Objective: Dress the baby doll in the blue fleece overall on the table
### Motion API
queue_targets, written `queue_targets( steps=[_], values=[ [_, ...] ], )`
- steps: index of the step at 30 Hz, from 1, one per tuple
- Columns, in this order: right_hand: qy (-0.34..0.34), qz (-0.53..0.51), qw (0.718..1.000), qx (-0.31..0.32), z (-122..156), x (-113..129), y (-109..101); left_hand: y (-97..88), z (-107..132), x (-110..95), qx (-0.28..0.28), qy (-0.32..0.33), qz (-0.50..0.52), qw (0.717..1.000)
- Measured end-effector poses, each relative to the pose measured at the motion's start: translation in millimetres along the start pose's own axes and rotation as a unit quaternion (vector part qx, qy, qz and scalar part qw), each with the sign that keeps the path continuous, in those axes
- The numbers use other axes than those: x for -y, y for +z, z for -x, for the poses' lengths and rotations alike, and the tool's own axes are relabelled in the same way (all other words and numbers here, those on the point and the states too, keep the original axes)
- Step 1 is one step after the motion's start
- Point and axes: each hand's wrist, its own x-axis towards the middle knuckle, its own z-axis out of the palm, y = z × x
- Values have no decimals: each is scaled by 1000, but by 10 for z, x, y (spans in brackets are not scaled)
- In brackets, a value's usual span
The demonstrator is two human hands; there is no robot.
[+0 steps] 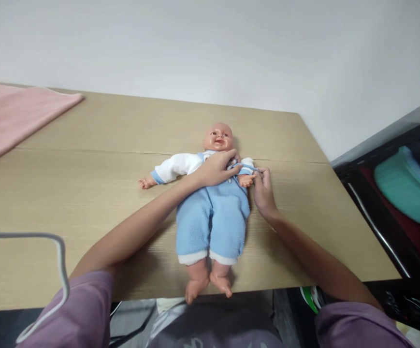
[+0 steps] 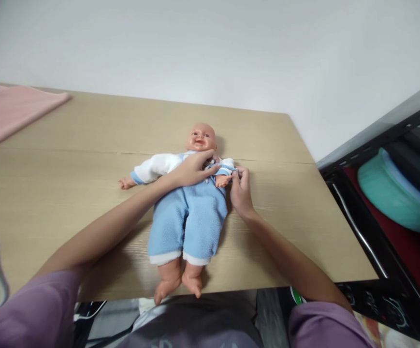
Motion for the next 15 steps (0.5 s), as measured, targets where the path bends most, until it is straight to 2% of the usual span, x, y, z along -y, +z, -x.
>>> queue_targets(
  steps=[2, 5, 10, 15],
  values=[
    [17, -6, 999, -29, -40, -4, 30, 8, -3, 9, -1, -7, 3, 1000],
    [34, -20, 999, -35, -195, -10, 103, 27, -12, 34, -27, -23, 23, 999],
    [65, -52, 996, 14, -483, -32, 183, 47, -24, 66, -64, -47, 35, 996],
    [54, -42, 996, 50, -520, -23, 92, 60, -20, 69, -81, -56, 15, 995]
  ],
)
